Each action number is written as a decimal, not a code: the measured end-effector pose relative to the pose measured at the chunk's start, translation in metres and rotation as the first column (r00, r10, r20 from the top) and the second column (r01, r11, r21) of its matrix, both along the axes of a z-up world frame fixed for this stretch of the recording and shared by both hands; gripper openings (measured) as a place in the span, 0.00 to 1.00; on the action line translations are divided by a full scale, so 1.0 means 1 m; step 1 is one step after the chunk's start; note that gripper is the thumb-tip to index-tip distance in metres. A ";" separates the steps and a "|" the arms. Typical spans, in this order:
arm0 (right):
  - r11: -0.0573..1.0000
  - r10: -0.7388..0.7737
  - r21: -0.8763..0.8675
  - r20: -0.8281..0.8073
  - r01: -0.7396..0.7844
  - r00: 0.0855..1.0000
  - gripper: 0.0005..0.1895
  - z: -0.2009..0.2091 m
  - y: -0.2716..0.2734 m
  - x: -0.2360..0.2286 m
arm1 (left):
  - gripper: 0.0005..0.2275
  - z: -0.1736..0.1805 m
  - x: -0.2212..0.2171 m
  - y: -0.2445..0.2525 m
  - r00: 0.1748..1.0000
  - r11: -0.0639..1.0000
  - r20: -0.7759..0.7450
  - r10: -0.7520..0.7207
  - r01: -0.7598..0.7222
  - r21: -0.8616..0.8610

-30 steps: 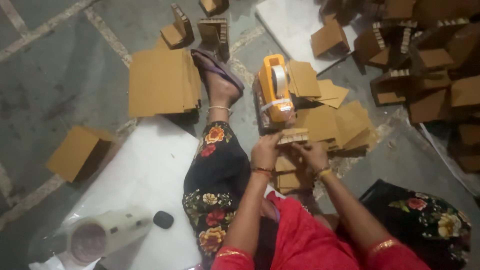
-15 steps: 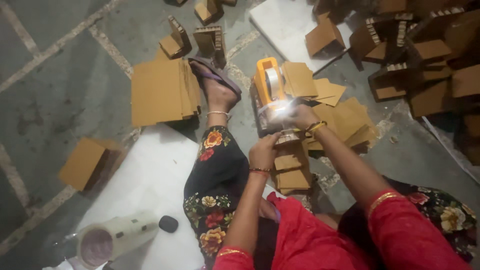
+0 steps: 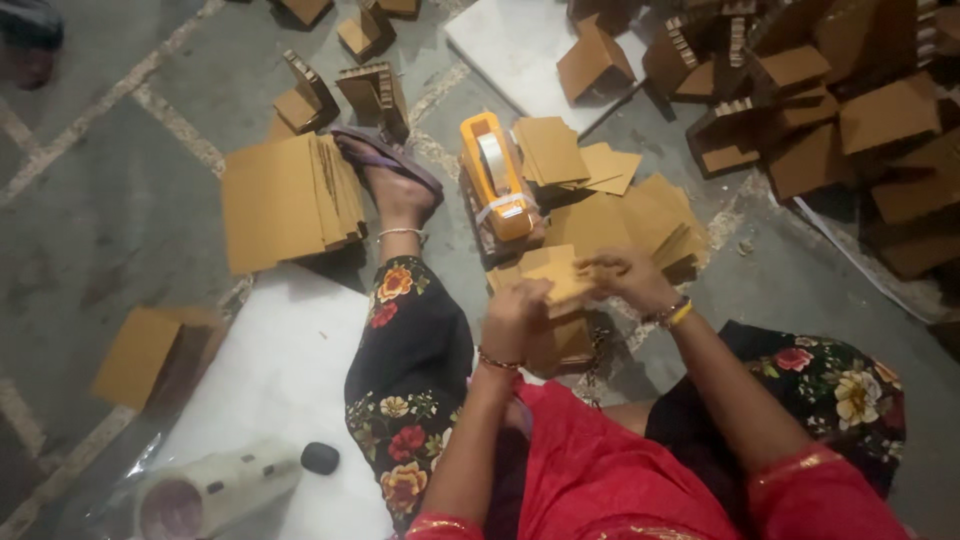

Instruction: The person sits on the floor and assembles small cardboard boxes by folding the flaps and securing them with adhesive tape. They repeatedly pick up flat cardboard pieces, fold them into box shapes, apply tape to the seams, and place the finished boxes into a pile.

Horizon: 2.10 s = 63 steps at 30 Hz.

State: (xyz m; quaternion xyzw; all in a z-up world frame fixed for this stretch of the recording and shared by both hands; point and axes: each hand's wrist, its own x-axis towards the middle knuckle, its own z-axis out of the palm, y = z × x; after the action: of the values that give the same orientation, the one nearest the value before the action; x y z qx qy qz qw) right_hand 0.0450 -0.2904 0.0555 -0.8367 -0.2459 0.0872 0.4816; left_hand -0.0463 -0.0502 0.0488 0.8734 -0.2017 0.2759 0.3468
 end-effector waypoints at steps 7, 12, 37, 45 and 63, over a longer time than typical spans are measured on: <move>0.949 -0.082 -0.292 0.128 0.116 0.988 0.24 -0.024 0.050 -0.006 | 0.28 0.025 0.012 0.017 0.980 0.993 -0.182 0.085 -0.098 -0.069; 0.989 0.063 0.139 -0.025 -0.059 0.998 0.24 -0.079 0.047 0.024 | 0.16 -0.064 0.039 0.015 0.818 0.830 -0.576 0.014 -0.331 -0.449; 0.710 -0.456 -0.607 -0.010 0.357 0.890 0.16 -0.090 0.063 -0.019 | 0.14 -0.087 0.040 0.001 0.904 0.880 -0.405 0.136 -0.298 -0.371; 0.999 -0.040 -0.005 -0.171 0.040 0.984 0.26 -0.051 0.074 0.047 | 0.10 -0.083 0.046 -0.005 0.882 0.861 -0.425 0.204 -0.368 -0.350; 0.988 -0.074 0.058 -0.627 0.141 0.775 0.15 -0.041 -0.003 -0.013 | 0.11 0.011 -0.029 -0.037 0.976 0.941 -0.027 -0.215 0.200 -0.271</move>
State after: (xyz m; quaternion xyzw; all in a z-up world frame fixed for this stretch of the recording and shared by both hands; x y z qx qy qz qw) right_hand 0.0324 -0.2936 0.0149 -0.7480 -0.0288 0.3182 0.5817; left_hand -0.0751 -0.0867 0.0599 0.7999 -0.2439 0.2379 0.4941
